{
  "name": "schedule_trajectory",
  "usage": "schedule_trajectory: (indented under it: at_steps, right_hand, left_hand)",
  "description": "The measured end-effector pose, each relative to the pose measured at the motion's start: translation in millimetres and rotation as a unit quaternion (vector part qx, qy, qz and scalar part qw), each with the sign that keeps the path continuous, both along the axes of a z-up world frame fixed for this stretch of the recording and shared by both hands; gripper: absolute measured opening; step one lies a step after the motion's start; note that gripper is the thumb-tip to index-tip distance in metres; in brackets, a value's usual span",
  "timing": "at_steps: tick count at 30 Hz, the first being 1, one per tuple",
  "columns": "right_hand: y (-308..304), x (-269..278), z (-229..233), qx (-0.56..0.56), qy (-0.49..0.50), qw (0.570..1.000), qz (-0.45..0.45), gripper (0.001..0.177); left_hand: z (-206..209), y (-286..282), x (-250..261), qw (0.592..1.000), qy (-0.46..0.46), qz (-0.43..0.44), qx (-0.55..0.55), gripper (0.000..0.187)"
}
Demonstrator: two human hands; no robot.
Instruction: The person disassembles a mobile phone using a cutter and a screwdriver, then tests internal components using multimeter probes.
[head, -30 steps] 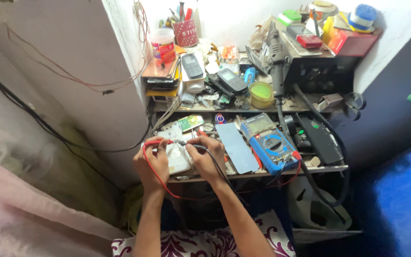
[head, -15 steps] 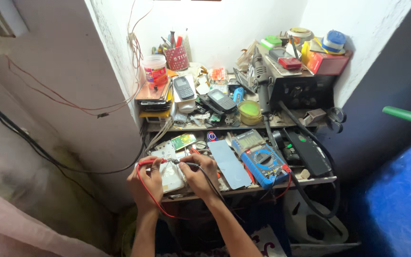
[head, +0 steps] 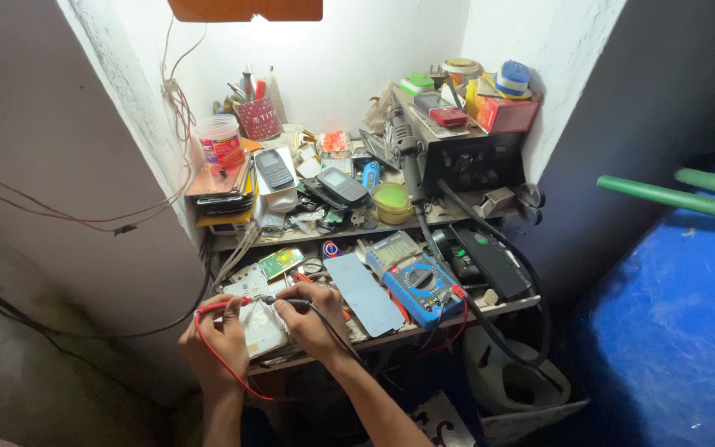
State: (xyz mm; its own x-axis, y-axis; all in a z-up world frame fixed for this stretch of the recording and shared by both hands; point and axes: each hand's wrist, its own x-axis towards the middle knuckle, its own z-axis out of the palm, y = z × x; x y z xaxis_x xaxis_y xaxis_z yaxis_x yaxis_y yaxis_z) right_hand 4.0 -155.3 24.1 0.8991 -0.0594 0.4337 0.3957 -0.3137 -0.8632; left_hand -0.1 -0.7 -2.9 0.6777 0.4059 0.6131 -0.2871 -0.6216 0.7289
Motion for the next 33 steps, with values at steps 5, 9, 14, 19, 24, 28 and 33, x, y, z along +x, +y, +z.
schedule_trajectory:
  at_steps: [5,9,14,19,24,28,33]
  right_hand:
    - [0,-1,2,-0.015,-0.033,0.999,-0.011,0.021]
    - [-1,-3,4,0.000,0.005,1.000,0.004,0.022]
    - [-1,-2,4,0.001,0.011,1.000,0.005,0.022]
    - [0,-1,2,0.005,0.005,1.000,0.008,0.022]
    - [-1,2,0,-0.009,0.025,1.000,0.013,0.023]
    - [-1,-2,3,0.001,0.008,1.000,0.009,0.022]
    - [-7,-5,8,0.003,0.016,1.000,0.018,0.021]
  left_hand:
    - [0,-1,0,1.000,0.021,0.010,-0.006,0.020]
    - [-4,0,1,0.999,0.006,0.027,0.020,0.021]
    - [-5,0,3,0.999,0.008,0.026,0.020,0.021]
    - [-4,0,2,1.000,0.015,0.012,-0.003,0.020]
    - [-4,0,2,1.000,0.009,0.022,0.018,0.020]
    - [-7,2,3,0.999,0.026,0.028,0.030,0.018]
    - [-12,1,4,0.997,-0.024,0.036,0.060,0.016]
